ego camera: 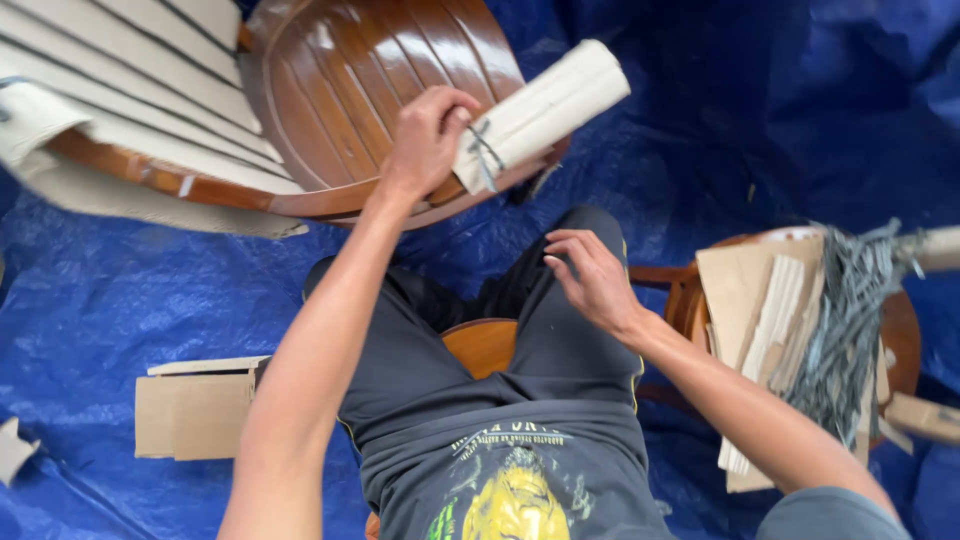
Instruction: The person is wrapping the arms and legs of a wooden chair with cardboard strips and securing them with plastic ties.
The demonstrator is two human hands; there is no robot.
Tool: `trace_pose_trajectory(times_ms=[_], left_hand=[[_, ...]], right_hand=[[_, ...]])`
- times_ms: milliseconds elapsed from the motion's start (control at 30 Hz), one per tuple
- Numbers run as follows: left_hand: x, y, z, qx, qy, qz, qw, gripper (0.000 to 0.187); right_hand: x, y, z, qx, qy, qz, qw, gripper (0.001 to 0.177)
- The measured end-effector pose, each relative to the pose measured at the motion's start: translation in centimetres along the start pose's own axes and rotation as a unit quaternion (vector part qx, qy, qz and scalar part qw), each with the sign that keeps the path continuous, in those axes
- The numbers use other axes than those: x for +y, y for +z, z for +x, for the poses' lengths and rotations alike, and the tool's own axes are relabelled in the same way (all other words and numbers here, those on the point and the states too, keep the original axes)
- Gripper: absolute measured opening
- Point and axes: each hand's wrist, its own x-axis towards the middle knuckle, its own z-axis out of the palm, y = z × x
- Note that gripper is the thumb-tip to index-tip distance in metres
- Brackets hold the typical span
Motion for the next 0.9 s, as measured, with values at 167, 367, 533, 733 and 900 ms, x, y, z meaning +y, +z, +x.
trace_pose_trajectory(times_ms=[167,367,533,733,900], left_hand=[[1.8,-1.1,-0.4,-0.001,0.040,0.068,0.997,0.011],[1.0,-1.7,-0.8,-0.039,0.087,0.083,0.992,0.016],[2.7,-1.5,-0.9,-0.061,0.053,0.085,0.993,0.013],[1.9,-1.7,-1.0,-0.070,0.024,0.107,0.991,0.011],[0.8,-1.9,-1.2,-0.076,0.034,0.116,0.990,0.011]], right_hand=[[4.8,-6.1,-9.0,-0.049,0.105,-0.072,0.991,0.011],[10.4,-11.7,-20.6,0.064,0.288,-0.137,0.946,0.010],[12.0,-15.2,-26.5,0.193,0.360,-0.182,0.894,0.009],[13.8,-17.3,-29.6,0.202,0.370,-0.295,0.858,0.007],[14.0,-17.4,-28.4,0.172,0.378,-0.340,0.844,0.012]])
